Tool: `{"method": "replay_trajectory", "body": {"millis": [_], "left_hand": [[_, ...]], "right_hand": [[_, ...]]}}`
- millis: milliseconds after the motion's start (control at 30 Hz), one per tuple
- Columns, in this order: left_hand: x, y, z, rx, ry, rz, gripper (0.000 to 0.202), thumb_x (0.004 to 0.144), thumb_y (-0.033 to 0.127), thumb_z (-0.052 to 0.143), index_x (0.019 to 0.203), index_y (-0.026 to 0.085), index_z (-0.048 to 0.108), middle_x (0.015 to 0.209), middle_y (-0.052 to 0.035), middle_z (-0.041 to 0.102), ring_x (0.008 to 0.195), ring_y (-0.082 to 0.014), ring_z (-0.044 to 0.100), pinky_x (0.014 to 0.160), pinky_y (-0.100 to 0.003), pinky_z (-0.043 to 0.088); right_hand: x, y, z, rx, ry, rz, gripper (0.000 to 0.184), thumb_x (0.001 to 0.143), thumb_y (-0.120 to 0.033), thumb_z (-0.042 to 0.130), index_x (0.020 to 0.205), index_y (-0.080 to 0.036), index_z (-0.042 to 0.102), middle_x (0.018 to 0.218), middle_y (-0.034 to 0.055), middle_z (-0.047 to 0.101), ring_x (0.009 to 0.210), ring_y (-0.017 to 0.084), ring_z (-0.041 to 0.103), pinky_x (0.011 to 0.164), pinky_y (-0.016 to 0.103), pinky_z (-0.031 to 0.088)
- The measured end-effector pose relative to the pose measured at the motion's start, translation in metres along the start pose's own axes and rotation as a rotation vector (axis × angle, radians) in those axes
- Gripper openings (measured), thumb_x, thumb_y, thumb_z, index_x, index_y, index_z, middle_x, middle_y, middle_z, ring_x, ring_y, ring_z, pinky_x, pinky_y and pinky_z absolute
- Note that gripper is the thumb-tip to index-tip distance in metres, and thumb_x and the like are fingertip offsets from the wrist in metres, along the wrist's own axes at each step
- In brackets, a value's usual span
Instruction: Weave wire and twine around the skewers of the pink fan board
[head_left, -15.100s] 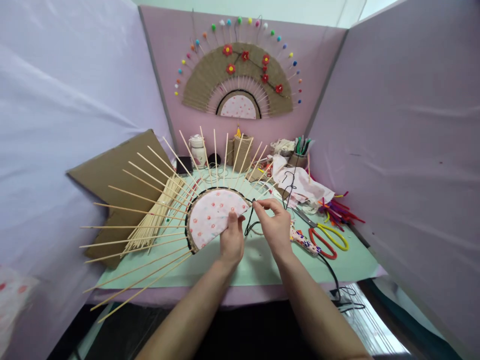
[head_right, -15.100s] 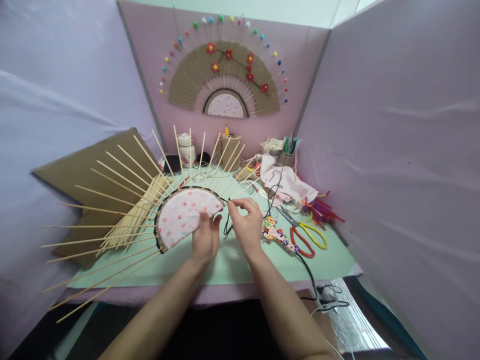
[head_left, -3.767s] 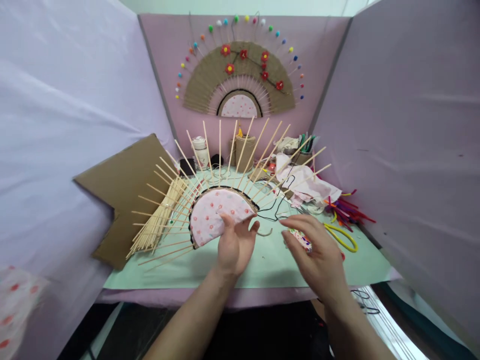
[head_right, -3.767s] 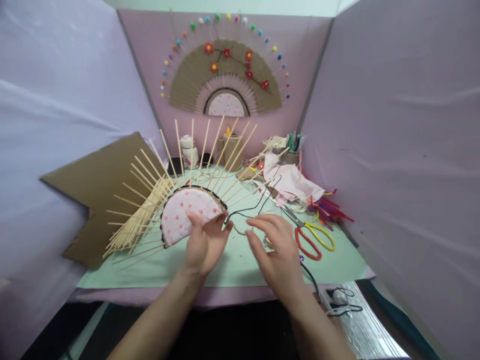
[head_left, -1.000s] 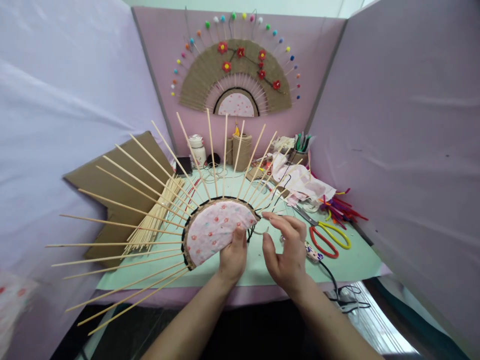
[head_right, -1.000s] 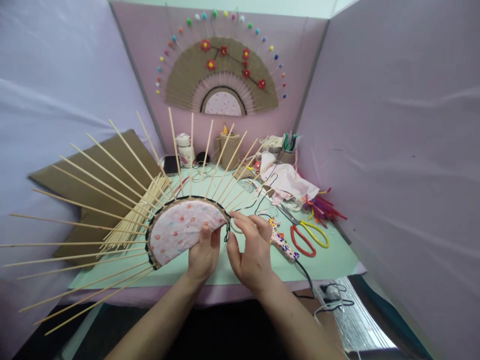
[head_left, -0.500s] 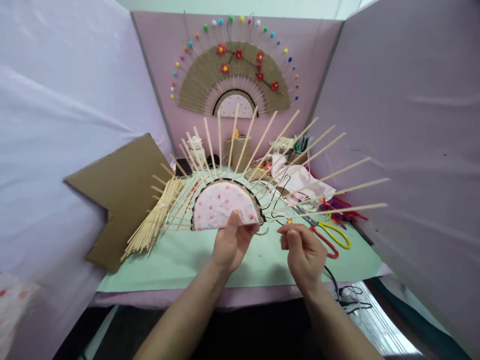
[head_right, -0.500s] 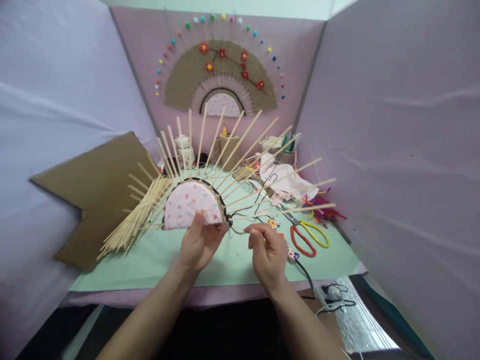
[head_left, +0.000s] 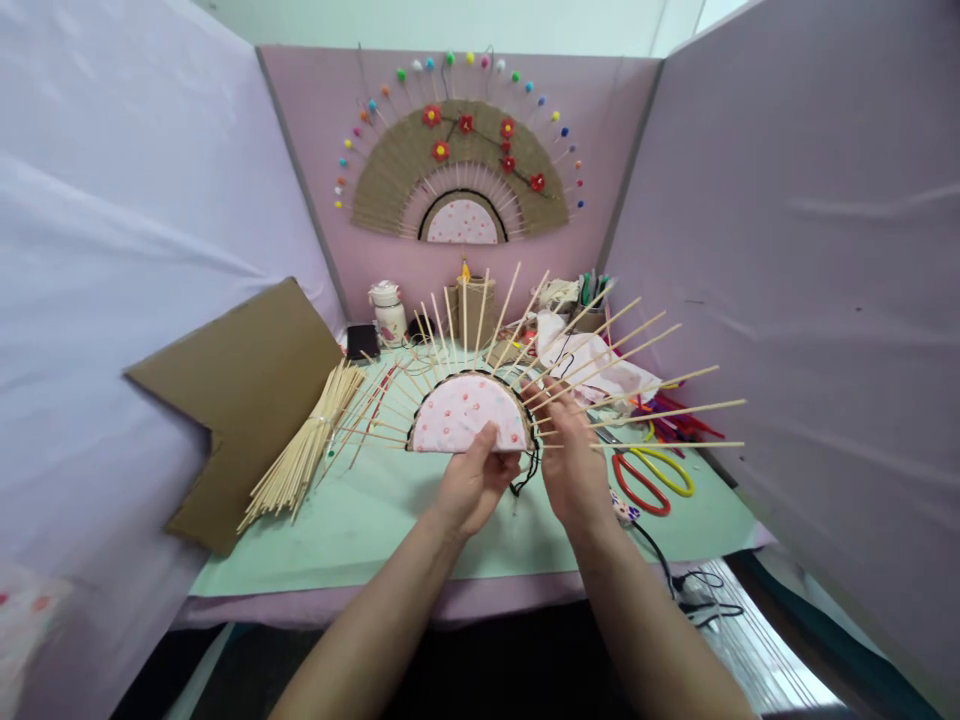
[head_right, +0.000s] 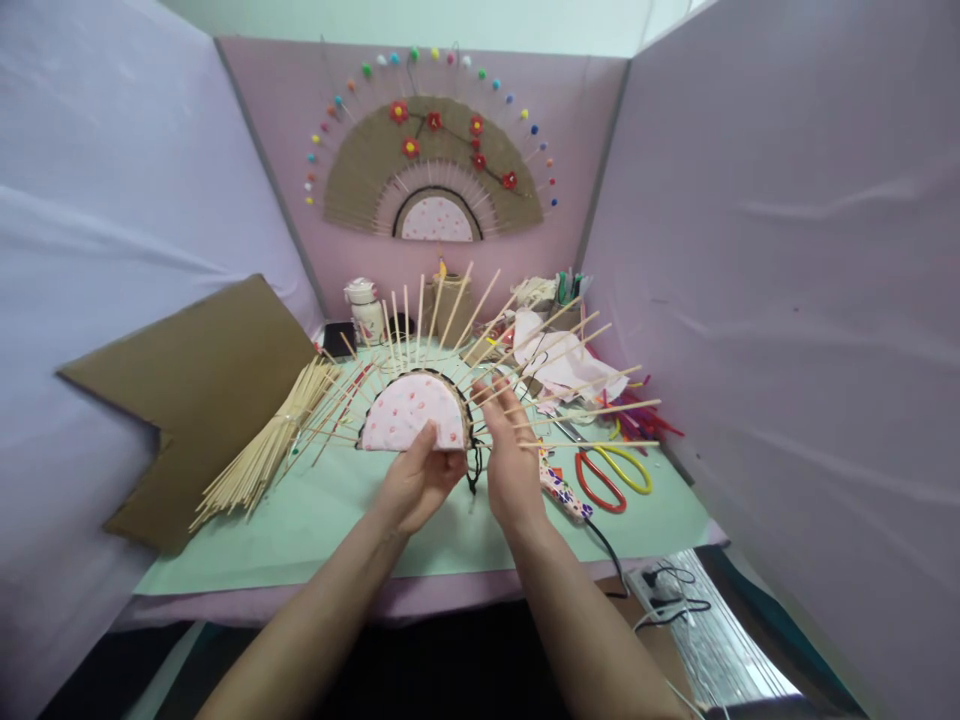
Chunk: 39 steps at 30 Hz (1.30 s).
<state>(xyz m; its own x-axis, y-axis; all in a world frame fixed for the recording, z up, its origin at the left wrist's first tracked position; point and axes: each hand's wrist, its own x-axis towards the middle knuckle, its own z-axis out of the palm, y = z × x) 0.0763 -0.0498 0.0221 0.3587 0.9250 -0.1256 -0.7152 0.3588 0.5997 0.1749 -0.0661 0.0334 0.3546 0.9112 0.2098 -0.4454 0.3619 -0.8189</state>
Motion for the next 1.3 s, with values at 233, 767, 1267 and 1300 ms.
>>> {"method": "replay_trajectory", "body": {"millis": [233, 767, 1267, 1300], "left_hand": [[0.011, 0.02, -0.03, 0.484, -0.164, -0.364, 0.063, 0.071, 0.07, 0.054, 0.093, 0.012, 0.066, 0.088, -0.0133, 0.069, 0.07, -0.0155, 0.061, 0.057, -0.024, 0.042], [0.035, 0.074, -0.022, 1.598, -0.331, 1.156, 0.043, 0.091, 0.018, 0.041, 0.132, 0.029, 0.05, 0.136, -0.0064, 0.054, 0.13, -0.0195, 0.045, 0.11, -0.041, 0.032], [0.007, 0.154, 0.038, 0.857, -0.004, 1.088, 0.071, 0.078, 0.028, 0.066, 0.14, 0.027, 0.032, 0.12, -0.0088, 0.06, 0.107, -0.0204, 0.059, 0.093, -0.035, 0.045], [0.005, 0.156, 0.035, 0.819, 0.001, 1.055, 0.07, 0.077, 0.027, 0.067, 0.139, 0.027, 0.033, 0.112, -0.0079, 0.063, 0.1, -0.0195, 0.062, 0.09, -0.034, 0.047]], "right_hand": [[0.028, 0.018, 0.002, 0.209, 0.186, 0.265, 0.02, 0.076, -0.03, 0.058, 0.09, -0.02, 0.067, 0.089, -0.0017, 0.072, 0.091, 0.016, 0.065, 0.085, 0.029, 0.049], [0.023, -0.002, 0.033, 0.002, -0.246, 0.061, 0.043, 0.071, -0.038, 0.07, 0.112, -0.028, 0.058, 0.122, 0.0016, 0.06, 0.113, 0.018, 0.055, 0.088, 0.031, 0.048], [0.053, -0.038, 0.053, -0.465, -0.355, -0.261, 0.023, 0.076, -0.04, 0.068, 0.081, -0.018, 0.065, 0.065, -0.0017, 0.056, 0.058, 0.011, 0.046, 0.055, 0.024, 0.037], [0.056, -0.041, 0.05, -0.514, -0.362, -0.28, 0.024, 0.075, -0.041, 0.067, 0.08, -0.018, 0.066, 0.066, -0.0009, 0.057, 0.059, 0.012, 0.047, 0.055, 0.025, 0.038]]}}
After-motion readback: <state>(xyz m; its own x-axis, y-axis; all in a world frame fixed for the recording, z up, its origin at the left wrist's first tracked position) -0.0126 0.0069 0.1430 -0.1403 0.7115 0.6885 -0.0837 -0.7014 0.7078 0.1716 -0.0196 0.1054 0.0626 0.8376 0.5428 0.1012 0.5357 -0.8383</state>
